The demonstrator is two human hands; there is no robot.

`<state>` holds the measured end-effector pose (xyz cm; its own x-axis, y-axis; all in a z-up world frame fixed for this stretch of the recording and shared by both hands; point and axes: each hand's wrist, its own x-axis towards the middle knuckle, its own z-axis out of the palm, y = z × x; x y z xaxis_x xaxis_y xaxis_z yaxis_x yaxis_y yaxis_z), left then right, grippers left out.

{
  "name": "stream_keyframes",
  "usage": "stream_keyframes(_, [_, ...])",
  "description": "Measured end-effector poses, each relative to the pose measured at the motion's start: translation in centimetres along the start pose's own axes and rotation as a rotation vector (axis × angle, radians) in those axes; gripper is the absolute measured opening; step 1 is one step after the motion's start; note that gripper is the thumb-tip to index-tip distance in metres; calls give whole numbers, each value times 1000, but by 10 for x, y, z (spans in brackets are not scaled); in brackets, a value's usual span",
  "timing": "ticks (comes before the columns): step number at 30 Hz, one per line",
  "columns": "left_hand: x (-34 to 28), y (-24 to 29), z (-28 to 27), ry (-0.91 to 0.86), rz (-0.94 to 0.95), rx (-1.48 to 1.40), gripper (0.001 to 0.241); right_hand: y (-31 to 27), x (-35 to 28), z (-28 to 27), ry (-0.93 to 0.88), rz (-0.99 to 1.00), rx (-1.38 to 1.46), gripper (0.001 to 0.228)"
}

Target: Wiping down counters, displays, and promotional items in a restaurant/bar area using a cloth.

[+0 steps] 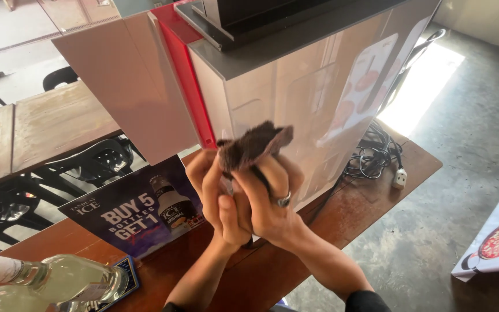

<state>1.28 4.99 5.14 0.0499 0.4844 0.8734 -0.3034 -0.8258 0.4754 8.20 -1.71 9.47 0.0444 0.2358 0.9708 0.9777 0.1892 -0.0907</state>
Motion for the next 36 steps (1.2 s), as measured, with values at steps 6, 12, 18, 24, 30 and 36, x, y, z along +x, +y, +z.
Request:
stream_keyframes(6, [-5,23,-21,-3,-134,-172,55,-30,12,12,298,-151,65,20])
stream_keyframes(12, [17,30,-33,258,-178,-353,43,-34,10,-22,-140,-33,5,31])
stream_keyframes(18, [11,16,-31,187,-92,-188,34,-32,17,-15,-70,24,-188,30])
stream_keyframes(24, [8,-6,-16,18,8,-67,38,-1,0,-13,-91,95,-138,26])
stream_keyframes(30, [76,20,9,165,53,23,34,23,24,-16,124,-35,-132,46])
stream_keyframes(36, [90,34,12,75,86,64,35,12,33,-23,-58,119,-158,54])
